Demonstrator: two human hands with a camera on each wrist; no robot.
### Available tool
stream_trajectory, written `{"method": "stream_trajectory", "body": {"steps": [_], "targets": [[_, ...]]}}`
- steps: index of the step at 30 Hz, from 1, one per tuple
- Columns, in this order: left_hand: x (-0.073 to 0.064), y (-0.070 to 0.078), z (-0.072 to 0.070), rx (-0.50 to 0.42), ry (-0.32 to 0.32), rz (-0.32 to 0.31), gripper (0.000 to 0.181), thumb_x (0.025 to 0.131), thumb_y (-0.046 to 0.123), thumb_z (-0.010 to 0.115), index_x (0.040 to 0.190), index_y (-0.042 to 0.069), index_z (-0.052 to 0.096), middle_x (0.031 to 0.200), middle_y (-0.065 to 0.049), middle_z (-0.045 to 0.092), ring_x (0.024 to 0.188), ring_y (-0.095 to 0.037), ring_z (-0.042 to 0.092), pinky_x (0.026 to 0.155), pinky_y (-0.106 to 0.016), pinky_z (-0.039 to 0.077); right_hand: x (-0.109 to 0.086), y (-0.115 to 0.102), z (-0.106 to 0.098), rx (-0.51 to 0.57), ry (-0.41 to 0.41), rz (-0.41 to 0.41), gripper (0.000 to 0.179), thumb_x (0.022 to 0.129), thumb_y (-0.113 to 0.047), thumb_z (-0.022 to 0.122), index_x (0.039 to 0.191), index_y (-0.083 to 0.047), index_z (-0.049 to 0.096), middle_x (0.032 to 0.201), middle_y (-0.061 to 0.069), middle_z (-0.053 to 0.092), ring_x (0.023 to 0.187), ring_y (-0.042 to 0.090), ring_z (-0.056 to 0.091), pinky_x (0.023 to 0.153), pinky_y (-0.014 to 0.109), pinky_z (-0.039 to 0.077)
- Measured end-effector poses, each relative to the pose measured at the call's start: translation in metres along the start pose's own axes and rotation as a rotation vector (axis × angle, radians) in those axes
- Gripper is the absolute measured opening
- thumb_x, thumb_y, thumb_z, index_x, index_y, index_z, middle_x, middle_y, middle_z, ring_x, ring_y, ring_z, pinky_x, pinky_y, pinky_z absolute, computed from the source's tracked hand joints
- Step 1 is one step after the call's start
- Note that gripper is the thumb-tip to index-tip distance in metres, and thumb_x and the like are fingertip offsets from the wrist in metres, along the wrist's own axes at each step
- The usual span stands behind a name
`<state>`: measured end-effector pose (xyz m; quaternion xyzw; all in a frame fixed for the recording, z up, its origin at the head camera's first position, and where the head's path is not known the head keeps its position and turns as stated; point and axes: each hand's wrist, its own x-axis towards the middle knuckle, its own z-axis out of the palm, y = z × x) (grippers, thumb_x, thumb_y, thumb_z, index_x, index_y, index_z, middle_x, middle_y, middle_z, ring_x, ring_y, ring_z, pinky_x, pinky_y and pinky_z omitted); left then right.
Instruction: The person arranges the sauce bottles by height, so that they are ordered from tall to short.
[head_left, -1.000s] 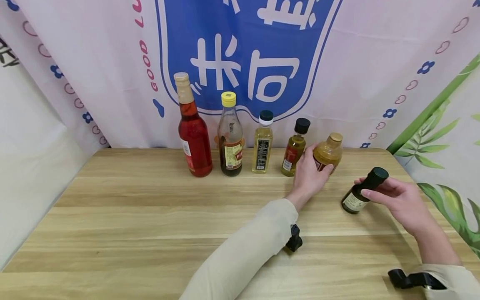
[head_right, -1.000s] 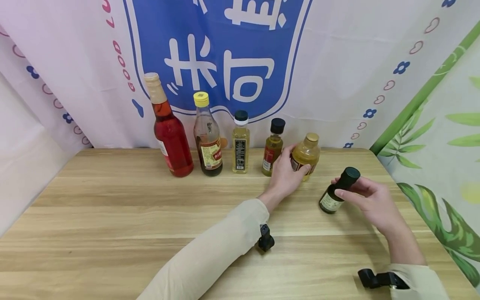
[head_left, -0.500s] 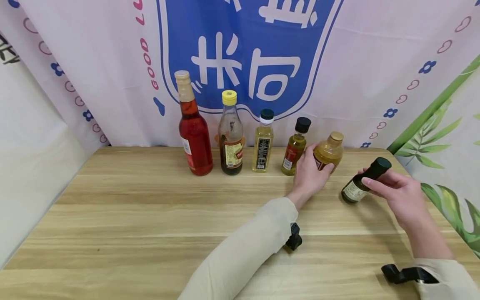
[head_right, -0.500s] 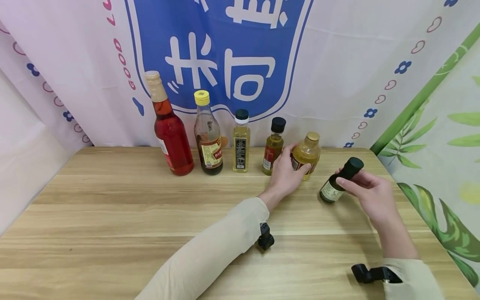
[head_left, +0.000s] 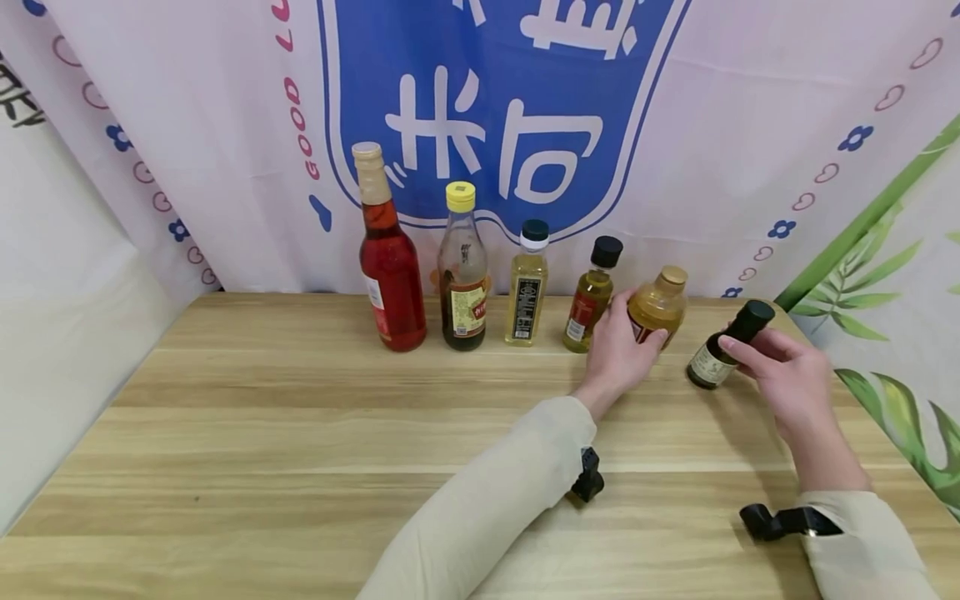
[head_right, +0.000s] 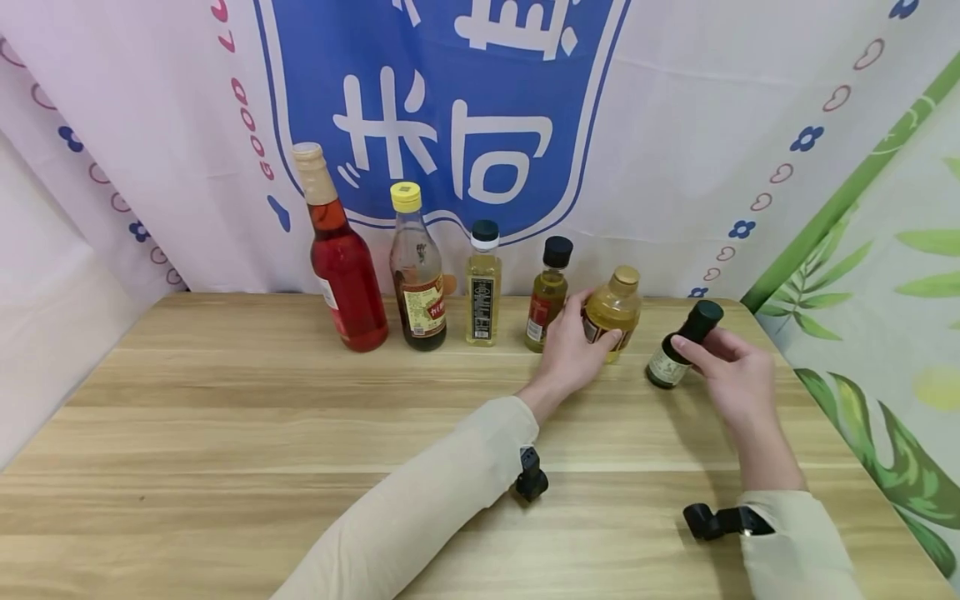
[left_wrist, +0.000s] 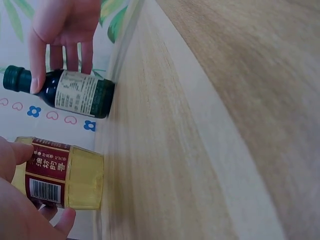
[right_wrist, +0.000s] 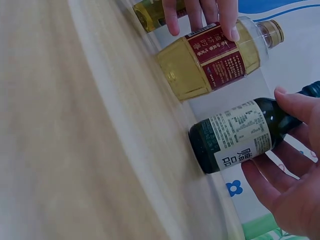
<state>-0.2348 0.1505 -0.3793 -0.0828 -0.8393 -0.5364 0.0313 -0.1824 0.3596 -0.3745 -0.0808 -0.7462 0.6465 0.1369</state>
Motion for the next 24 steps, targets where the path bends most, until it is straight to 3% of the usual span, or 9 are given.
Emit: {"method": "stream_trajectory", "body": {"steps": [6,13,21,24], "targets": [[0.000,0.000,0.001,0.004,-0.001,0.002,0.067,0.099,0.030,0.076,0.157,0.023,0.044,0.153,-0.004,0.060,0.140,-0.018,0.059,0.118,-0.035,0.048,0.012,0.000,0.008,-0.114,0.039,0.018,0.016,0.092,-0.022,0.085,0.104,-0.030,0.077,0.086,-0.025,0.074,0.080,-0.009,0.068,0.072,0.008,0.057],[0.000,-0.001,0.000,0.004,-0.007,0.003,0.068,0.099,0.030,0.076,0.158,0.022,0.043,0.153,-0.004,0.059,0.140,-0.019,0.059,0.118,-0.036,0.048,0.025,0.001,0.019,-0.167,0.065,0.024,0.017,0.093,-0.025,0.084,0.106,-0.030,0.075,0.086,-0.029,0.071,0.082,-0.010,0.065,0.072,0.007,0.056],[0.000,-0.001,0.000,0.013,-0.008,0.002,0.068,0.099,0.031,0.076,0.158,0.022,0.043,0.153,-0.004,0.060,0.139,-0.019,0.060,0.117,-0.035,0.049,0.034,-0.006,0.027,-0.019,0.170,0.032,0.016,0.087,-0.018,0.089,0.100,-0.023,0.080,0.083,-0.021,0.073,0.077,-0.006,0.067,0.068,0.007,0.055],[0.000,-0.001,0.000,0.021,-0.006,0.004,0.068,0.099,0.031,0.076,0.158,0.022,0.044,0.153,-0.004,0.060,0.139,-0.019,0.060,0.116,-0.035,0.049,0.035,-0.007,0.028,-0.032,0.184,0.038,0.015,0.088,-0.018,0.089,0.098,-0.024,0.081,0.082,-0.021,0.072,0.075,-0.006,0.066,0.067,0.008,0.054]]}}
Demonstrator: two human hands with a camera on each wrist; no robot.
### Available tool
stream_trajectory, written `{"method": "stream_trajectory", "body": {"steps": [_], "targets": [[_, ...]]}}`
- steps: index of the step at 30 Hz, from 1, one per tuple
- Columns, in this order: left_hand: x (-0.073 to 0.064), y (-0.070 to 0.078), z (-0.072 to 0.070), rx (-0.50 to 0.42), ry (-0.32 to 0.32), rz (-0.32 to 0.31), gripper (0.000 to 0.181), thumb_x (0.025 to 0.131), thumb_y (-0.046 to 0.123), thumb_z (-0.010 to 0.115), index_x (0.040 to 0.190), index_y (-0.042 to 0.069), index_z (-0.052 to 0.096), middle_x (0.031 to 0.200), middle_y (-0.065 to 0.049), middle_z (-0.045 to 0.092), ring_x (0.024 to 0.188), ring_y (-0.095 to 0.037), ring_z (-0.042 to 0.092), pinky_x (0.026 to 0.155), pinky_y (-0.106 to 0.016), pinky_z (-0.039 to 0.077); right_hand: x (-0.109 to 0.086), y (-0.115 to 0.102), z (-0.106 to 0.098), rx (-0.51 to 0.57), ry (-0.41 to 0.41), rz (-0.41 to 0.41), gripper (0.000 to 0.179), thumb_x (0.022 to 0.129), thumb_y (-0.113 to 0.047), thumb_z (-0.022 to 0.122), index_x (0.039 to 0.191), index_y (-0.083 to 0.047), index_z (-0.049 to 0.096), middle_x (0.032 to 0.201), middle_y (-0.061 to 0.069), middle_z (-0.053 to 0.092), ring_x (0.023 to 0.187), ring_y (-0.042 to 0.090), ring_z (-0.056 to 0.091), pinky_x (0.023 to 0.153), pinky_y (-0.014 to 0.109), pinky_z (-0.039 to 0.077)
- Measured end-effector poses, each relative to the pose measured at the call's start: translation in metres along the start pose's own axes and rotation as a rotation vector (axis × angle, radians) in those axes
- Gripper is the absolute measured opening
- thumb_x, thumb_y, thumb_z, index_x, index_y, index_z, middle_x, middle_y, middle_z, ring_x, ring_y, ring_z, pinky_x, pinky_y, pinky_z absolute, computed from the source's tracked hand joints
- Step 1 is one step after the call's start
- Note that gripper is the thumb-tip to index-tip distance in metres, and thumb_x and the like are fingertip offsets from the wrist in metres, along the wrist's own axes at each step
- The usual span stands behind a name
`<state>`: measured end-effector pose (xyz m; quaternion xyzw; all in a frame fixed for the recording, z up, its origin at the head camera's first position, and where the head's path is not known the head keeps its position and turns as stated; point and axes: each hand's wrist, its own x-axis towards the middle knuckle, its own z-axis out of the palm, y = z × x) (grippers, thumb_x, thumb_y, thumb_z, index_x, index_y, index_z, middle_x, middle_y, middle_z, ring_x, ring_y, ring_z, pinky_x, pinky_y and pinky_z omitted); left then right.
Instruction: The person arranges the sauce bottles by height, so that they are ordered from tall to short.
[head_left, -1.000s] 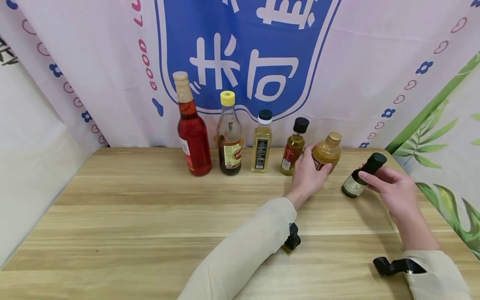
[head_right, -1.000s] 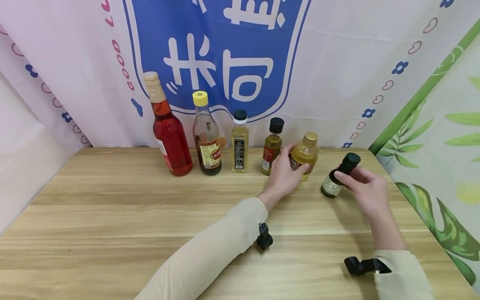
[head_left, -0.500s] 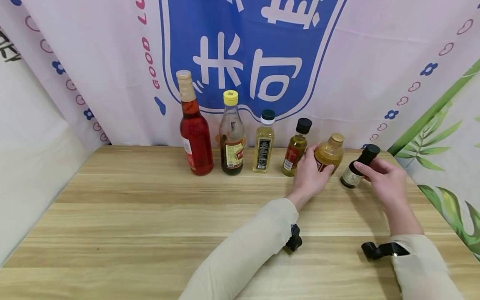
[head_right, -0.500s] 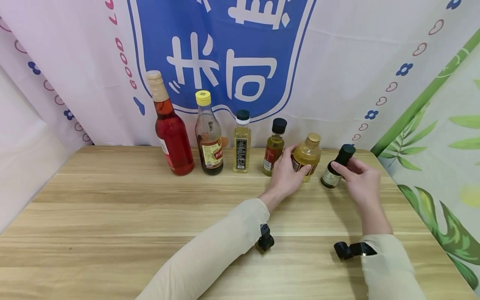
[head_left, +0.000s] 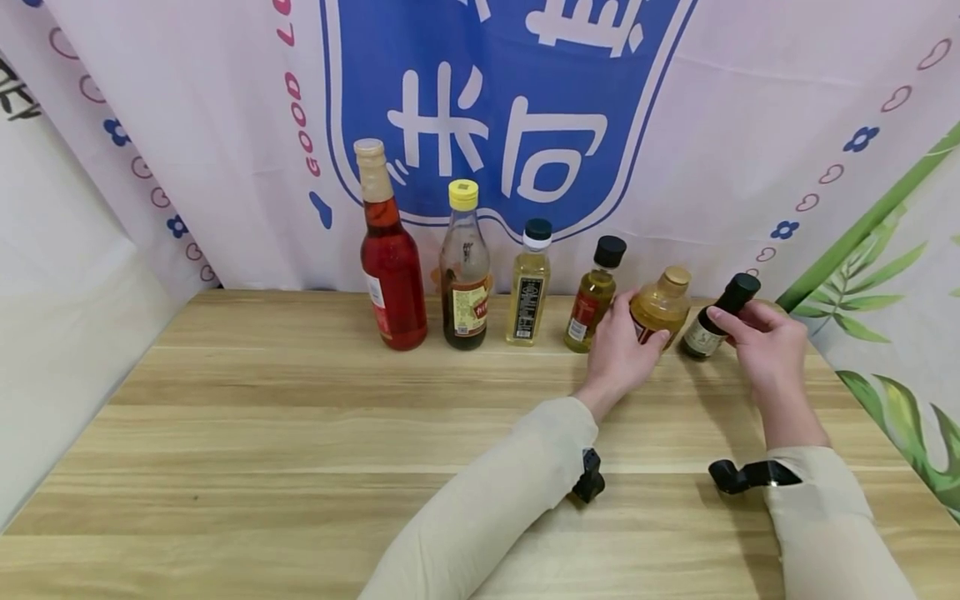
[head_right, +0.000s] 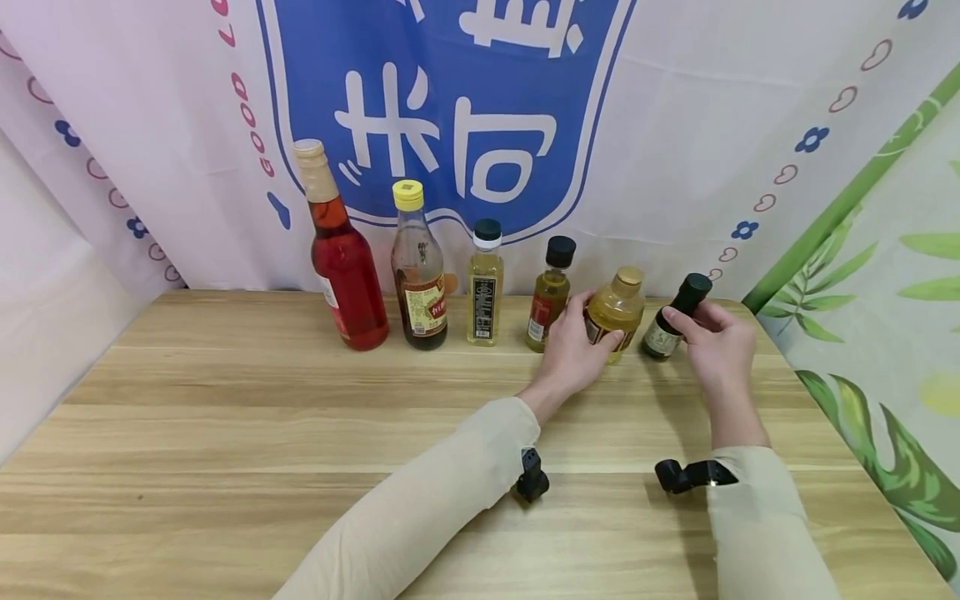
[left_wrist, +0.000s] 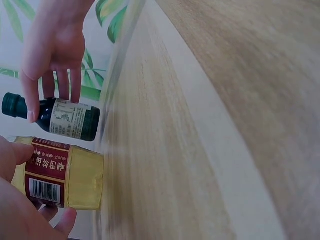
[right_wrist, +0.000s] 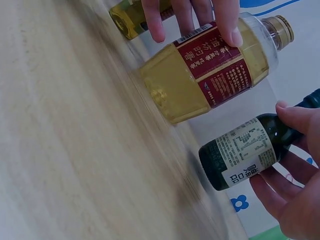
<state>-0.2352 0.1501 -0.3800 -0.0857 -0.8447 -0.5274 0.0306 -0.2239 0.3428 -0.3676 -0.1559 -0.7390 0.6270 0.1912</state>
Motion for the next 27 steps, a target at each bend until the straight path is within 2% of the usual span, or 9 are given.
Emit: {"method": "stream_trajectory", "body": {"steps": [7,16,27], "targets": [[0.000,0.001,0.003,0.015,-0.004,0.010,0.069,0.099,0.031,0.076,0.158,0.020,0.043,0.153,-0.004,0.060,0.139,-0.019,0.060,0.116,-0.035,0.049,-0.001,0.003,-0.001,0.002,-0.014,0.056,0.018,0.089,-0.016,0.087,0.099,-0.028,0.079,0.081,-0.024,0.073,0.081,-0.007,0.065,0.068,0.008,0.055],[-0.001,0.001,0.000,0.017,-0.008,0.004,0.068,0.100,0.032,0.075,0.158,0.021,0.043,0.153,-0.004,0.060,0.139,-0.020,0.060,0.117,-0.036,0.049,-0.002,0.009,0.000,-0.123,-0.032,0.023,0.017,0.092,-0.024,0.084,0.101,-0.033,0.072,0.083,-0.030,0.069,0.080,-0.010,0.063,0.068,0.008,0.054],[0.000,-0.001,-0.001,-0.004,-0.012,-0.007,0.068,0.100,0.031,0.075,0.159,0.021,0.042,0.154,-0.004,0.059,0.140,-0.021,0.059,0.118,-0.038,0.048,-0.002,0.011,0.001,-0.177,-0.067,0.017,0.018,0.095,-0.029,0.082,0.108,-0.031,0.069,0.086,-0.033,0.067,0.086,-0.012,0.063,0.071,0.007,0.055]]}}
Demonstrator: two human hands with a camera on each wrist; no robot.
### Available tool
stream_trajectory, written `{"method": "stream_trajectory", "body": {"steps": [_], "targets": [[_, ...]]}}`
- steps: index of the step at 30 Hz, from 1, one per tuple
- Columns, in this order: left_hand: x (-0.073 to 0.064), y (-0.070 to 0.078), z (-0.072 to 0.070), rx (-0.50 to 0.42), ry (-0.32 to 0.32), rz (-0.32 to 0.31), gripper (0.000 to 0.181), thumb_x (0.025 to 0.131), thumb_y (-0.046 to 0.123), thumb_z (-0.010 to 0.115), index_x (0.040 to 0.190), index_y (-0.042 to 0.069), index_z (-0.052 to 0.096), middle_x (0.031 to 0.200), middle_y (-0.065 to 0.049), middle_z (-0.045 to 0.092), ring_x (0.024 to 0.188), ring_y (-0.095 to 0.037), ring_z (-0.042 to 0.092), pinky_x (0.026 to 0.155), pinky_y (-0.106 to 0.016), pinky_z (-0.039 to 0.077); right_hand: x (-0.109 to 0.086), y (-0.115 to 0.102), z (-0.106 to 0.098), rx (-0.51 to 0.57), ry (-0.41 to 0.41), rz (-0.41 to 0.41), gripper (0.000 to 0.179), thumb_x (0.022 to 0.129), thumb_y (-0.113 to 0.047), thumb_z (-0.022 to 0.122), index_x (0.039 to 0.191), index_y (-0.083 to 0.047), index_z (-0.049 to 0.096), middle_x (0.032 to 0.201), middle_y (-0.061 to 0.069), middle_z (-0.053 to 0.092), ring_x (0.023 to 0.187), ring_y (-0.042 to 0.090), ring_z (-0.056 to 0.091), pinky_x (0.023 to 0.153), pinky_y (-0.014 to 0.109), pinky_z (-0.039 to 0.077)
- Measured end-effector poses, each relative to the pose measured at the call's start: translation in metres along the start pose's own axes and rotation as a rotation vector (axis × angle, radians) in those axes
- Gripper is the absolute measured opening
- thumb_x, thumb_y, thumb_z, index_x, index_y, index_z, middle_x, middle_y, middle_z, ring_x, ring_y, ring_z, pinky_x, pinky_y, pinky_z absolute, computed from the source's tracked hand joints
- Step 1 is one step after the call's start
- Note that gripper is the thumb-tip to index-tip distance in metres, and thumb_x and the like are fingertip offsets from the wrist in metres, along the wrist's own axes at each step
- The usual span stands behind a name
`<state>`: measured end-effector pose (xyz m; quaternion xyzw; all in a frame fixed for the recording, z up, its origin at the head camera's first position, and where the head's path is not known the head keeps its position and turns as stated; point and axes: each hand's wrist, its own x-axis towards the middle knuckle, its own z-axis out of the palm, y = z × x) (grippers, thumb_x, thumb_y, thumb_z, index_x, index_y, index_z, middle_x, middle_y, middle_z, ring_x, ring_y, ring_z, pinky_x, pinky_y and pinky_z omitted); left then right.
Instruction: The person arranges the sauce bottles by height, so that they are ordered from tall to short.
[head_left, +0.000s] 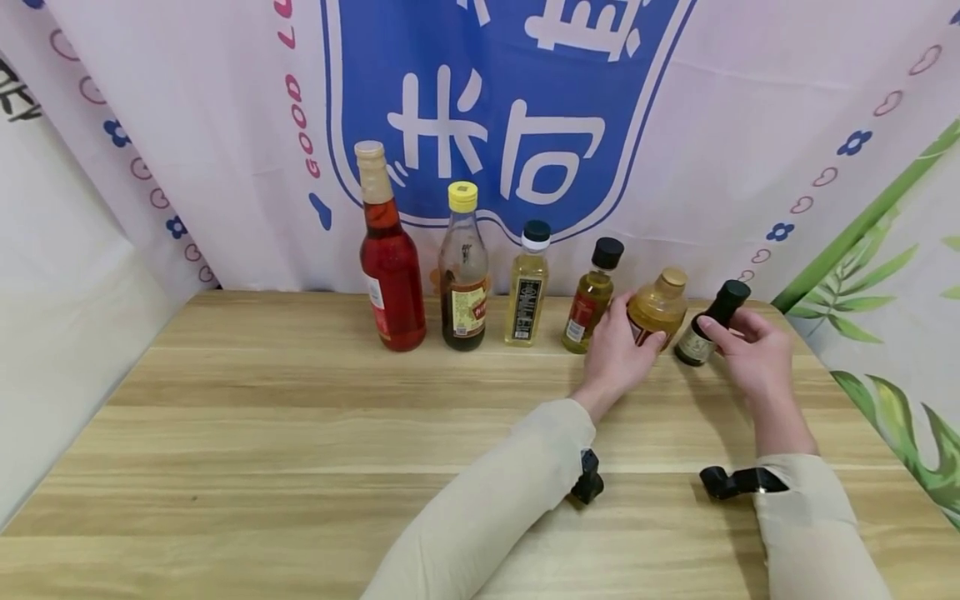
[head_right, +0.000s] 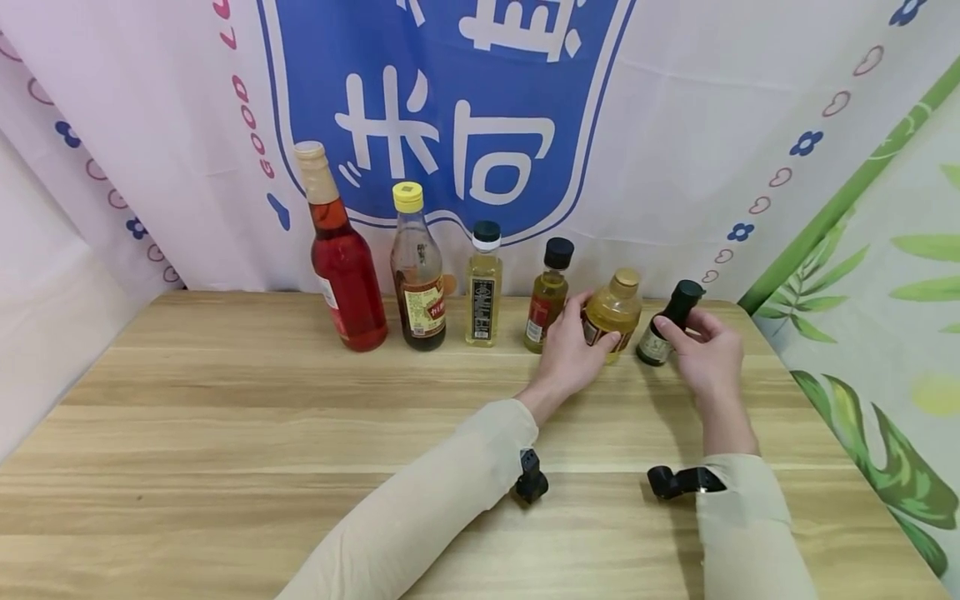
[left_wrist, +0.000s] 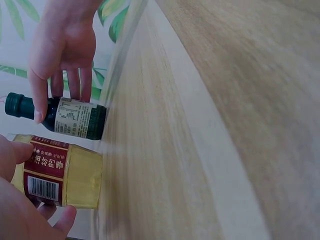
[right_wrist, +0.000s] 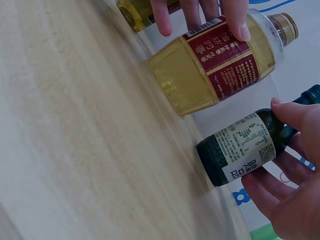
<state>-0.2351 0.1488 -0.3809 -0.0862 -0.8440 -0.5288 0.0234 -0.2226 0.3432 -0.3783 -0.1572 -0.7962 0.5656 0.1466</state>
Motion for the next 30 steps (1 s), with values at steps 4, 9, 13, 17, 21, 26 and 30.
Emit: {"method": "stream_trajectory", "body": {"steps": [4,9,13,17,21,26,30], "targets": [[-0.0001,0.0005,-0.0006,0.000,0.000,0.006,0.068,0.100,0.031,0.075,0.159,0.021,0.043,0.154,-0.004,0.059,0.140,-0.021,0.059,0.118,-0.038,0.048,0.0000,0.0007,-0.0002,-0.040,0.007,0.001,0.022,0.095,-0.034,0.081,0.113,-0.030,0.069,0.089,-0.032,0.065,0.089,-0.010,0.062,0.072,0.007,0.055],[-0.0001,0.0002,-0.0006,0.011,-0.011,-0.003,0.068,0.101,0.032,0.074,0.160,0.021,0.041,0.155,-0.003,0.058,0.141,-0.020,0.059,0.119,-0.038,0.048,-0.0017,-0.0002,-0.0002,-0.060,0.008,0.006,0.022,0.095,-0.036,0.080,0.112,-0.030,0.069,0.091,-0.032,0.065,0.091,-0.009,0.061,0.073,0.007,0.055],[-0.0001,-0.0003,0.0000,0.019,-0.016,-0.001,0.069,0.101,0.031,0.073,0.161,0.021,0.040,0.156,-0.003,0.057,0.142,-0.020,0.058,0.119,-0.038,0.048,-0.0028,-0.0007,-0.0002,-0.058,0.008,0.009,0.023,0.095,-0.037,0.081,0.113,-0.030,0.069,0.092,-0.031,0.065,0.091,-0.009,0.061,0.073,0.007,0.055],[-0.0005,-0.0003,0.0005,0.023,-0.018,0.009,0.068,0.101,0.030,0.072,0.161,0.021,0.040,0.156,-0.003,0.057,0.142,-0.021,0.058,0.119,-0.038,0.048,-0.0033,-0.0009,-0.0008,-0.062,0.009,0.013,0.026,0.094,-0.037,0.081,0.115,-0.027,0.069,0.091,-0.032,0.064,0.091,-0.010,0.061,0.073,0.007,0.055],[-0.0004,-0.0006,0.0006,0.015,-0.019,0.017,0.067,0.102,0.029,0.072,0.161,0.020,0.040,0.157,-0.005,0.056,0.143,-0.022,0.057,0.120,-0.038,0.047,-0.0034,-0.0010,-0.0008,-0.069,0.013,0.014,0.028,0.094,-0.038,0.081,0.117,-0.026,0.069,0.091,-0.032,0.064,0.091,-0.009,0.061,0.072,0.007,0.055],[0.0001,-0.0019,-0.0003,0.010,-0.011,0.022,0.067,0.102,0.029,0.072,0.160,0.020,0.040,0.156,-0.006,0.057,0.142,-0.023,0.058,0.119,-0.039,0.047,-0.0025,-0.0008,0.0007,-0.065,0.007,-0.001,0.027,0.095,-0.037,0.081,0.117,-0.026,0.070,0.092,-0.032,0.065,0.092,-0.008,0.062,0.073,0.007,0.055],[-0.0002,-0.0019,0.0003,0.011,-0.015,0.027,0.068,0.102,0.029,0.072,0.161,0.019,0.040,0.157,-0.006,0.057,0.142,-0.023,0.058,0.119,-0.040,0.048,-0.0018,0.0009,-0.0003,-0.060,0.010,-0.007,0.022,0.095,-0.036,0.081,0.113,-0.028,0.070,0.091,-0.033,0.066,0.092,-0.009,0.062,0.073,0.007,0.055]]}}
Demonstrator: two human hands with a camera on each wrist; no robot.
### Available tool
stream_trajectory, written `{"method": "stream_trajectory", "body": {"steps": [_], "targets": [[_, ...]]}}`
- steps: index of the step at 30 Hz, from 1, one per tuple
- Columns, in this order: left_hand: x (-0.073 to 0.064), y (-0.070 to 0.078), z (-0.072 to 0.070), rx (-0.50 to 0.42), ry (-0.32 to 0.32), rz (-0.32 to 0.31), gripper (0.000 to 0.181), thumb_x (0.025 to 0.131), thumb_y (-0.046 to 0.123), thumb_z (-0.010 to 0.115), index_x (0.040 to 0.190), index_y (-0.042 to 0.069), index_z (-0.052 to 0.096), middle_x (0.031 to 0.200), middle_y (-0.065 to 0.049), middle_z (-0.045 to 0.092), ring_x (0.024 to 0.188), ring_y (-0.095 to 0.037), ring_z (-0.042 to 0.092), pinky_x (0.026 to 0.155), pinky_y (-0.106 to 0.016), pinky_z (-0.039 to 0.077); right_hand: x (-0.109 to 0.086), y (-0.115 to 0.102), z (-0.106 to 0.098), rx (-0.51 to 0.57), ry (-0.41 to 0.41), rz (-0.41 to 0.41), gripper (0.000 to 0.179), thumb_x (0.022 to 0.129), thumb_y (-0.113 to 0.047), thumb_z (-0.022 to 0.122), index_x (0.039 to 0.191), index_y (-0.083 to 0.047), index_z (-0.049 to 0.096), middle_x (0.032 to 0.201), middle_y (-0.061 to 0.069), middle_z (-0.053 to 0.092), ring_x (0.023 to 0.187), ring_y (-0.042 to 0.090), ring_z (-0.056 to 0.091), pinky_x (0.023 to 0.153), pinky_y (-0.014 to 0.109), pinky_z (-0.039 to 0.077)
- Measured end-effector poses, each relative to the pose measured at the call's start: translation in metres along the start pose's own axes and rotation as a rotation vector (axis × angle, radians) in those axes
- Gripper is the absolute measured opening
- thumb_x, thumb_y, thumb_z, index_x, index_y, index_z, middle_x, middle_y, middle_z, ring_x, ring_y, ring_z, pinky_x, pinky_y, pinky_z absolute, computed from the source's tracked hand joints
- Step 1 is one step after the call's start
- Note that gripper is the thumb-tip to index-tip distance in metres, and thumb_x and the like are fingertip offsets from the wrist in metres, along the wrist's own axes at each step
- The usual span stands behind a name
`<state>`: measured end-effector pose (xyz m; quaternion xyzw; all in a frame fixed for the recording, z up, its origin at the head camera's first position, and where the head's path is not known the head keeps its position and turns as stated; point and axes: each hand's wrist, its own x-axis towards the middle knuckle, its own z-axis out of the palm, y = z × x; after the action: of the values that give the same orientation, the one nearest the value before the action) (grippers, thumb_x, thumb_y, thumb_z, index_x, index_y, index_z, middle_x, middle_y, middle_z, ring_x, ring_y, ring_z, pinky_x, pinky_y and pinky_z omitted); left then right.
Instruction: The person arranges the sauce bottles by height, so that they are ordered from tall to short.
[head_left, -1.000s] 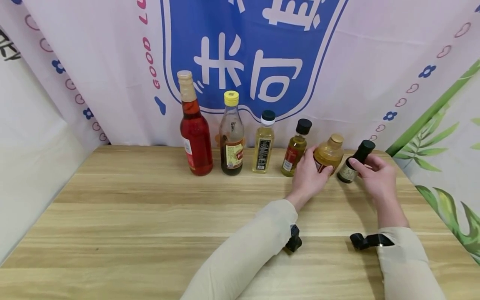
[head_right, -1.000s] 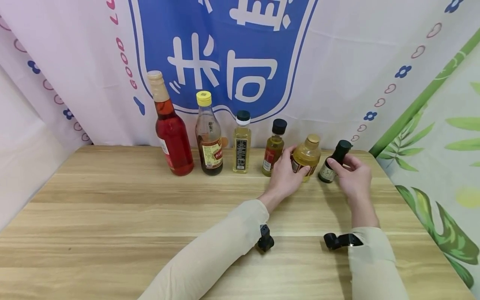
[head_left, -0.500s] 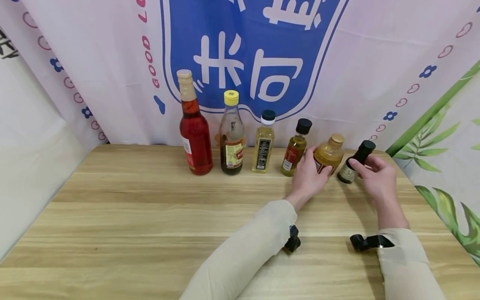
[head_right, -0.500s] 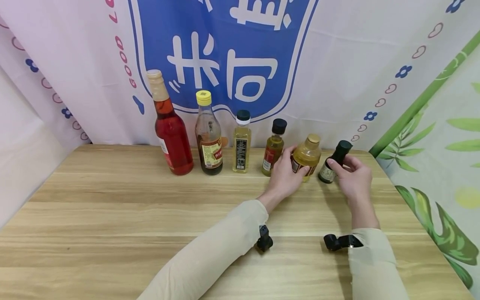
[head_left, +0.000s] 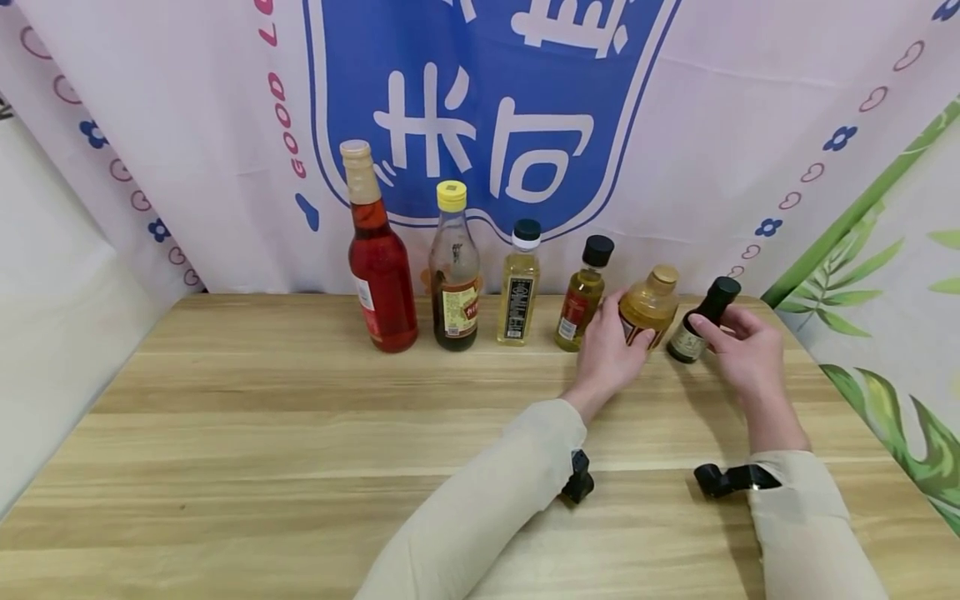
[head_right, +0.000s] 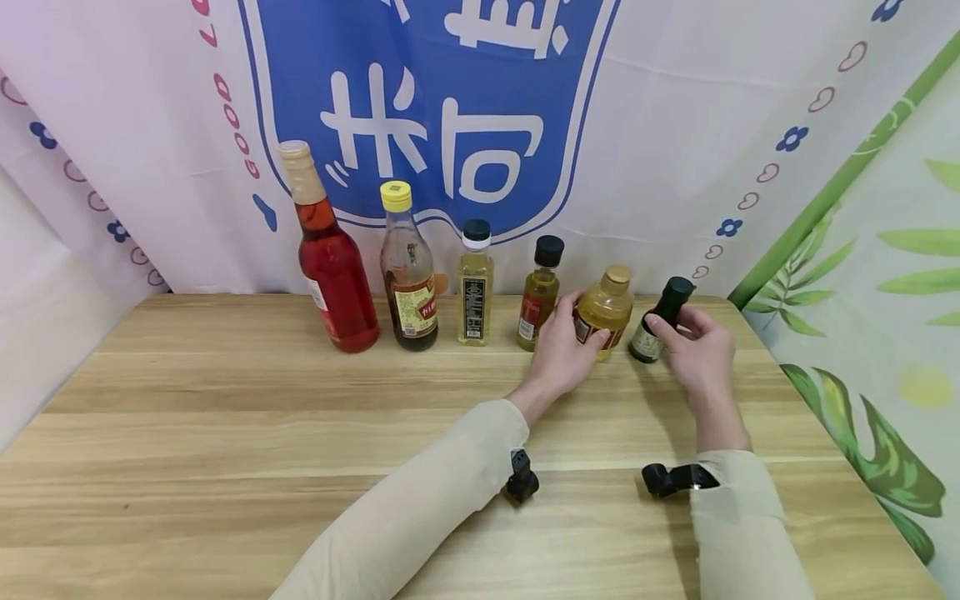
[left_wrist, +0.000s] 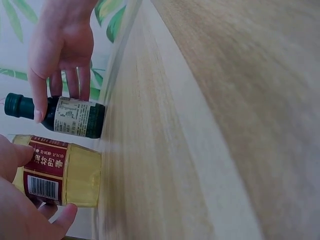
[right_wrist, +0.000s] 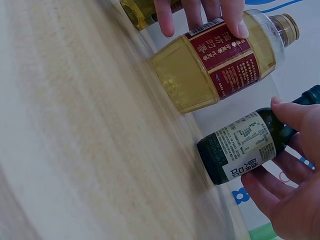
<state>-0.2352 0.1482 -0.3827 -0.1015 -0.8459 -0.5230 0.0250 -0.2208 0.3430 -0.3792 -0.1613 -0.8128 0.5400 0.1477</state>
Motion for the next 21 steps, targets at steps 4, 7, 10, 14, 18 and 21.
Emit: {"method": "stream_trajectory", "body": {"steps": [4,7,10,14,18,21], "targets": [[-0.001,0.001,0.001,0.005,0.001,-0.004,0.068,0.102,0.029,0.071,0.161,0.019,0.039,0.158,-0.005,0.056,0.143,-0.022,0.057,0.119,-0.039,0.048,0.000,0.000,-0.001,-0.005,-0.005,-0.006,0.023,0.095,-0.037,0.080,0.113,-0.027,0.070,0.090,-0.034,0.065,0.091,-0.009,0.062,0.073,0.007,0.055],[-0.002,0.003,0.002,0.007,0.006,-0.002,0.069,0.102,0.028,0.071,0.162,0.019,0.039,0.158,-0.004,0.056,0.143,-0.021,0.057,0.119,-0.038,0.048,0.000,0.000,-0.001,-0.013,-0.002,-0.014,0.025,0.096,-0.037,0.080,0.115,-0.026,0.070,0.090,-0.033,0.065,0.091,-0.010,0.061,0.073,0.007,0.055],[-0.005,0.004,0.002,0.017,0.014,0.002,0.071,0.102,0.028,0.072,0.163,0.020,0.038,0.158,-0.004,0.056,0.144,-0.021,0.057,0.119,-0.037,0.048,0.001,0.001,-0.001,-0.017,-0.001,-0.012,0.025,0.096,-0.037,0.079,0.116,-0.026,0.070,0.091,-0.032,0.064,0.091,-0.010,0.061,0.073,0.007,0.055],[-0.011,0.005,-0.003,0.042,0.016,0.007,0.074,0.100,0.028,0.074,0.163,0.019,0.037,0.160,-0.004,0.055,0.145,-0.020,0.055,0.120,-0.036,0.046,0.001,0.000,0.000,-0.035,-0.017,-0.011,0.035,0.096,-0.038,0.079,0.124,-0.019,0.070,0.091,-0.033,0.063,0.091,-0.011,0.061,0.074,0.007,0.055],[-0.024,0.008,-0.016,0.072,-0.016,0.012,0.075,0.101,0.032,0.073,0.165,0.018,0.036,0.161,-0.004,0.053,0.146,-0.021,0.055,0.121,-0.038,0.047,0.000,-0.007,-0.006,-0.021,-0.007,0.001,0.063,0.095,-0.041,0.080,0.148,-0.012,0.061,0.104,-0.027,0.066,0.094,-0.012,0.060,0.076,0.006,0.055],[-0.037,0.012,-0.033,0.095,-0.056,0.016,0.073,0.102,0.036,0.070,0.165,0.018,0.036,0.163,-0.004,0.051,0.147,-0.024,0.053,0.121,-0.042,0.046,-0.005,-0.024,-0.016,0.020,0.086,0.034,0.072,0.093,-0.046,0.081,0.155,-0.020,0.055,0.132,-0.016,0.069,0.108,-0.006,0.061,0.083,0.005,0.053]]}}
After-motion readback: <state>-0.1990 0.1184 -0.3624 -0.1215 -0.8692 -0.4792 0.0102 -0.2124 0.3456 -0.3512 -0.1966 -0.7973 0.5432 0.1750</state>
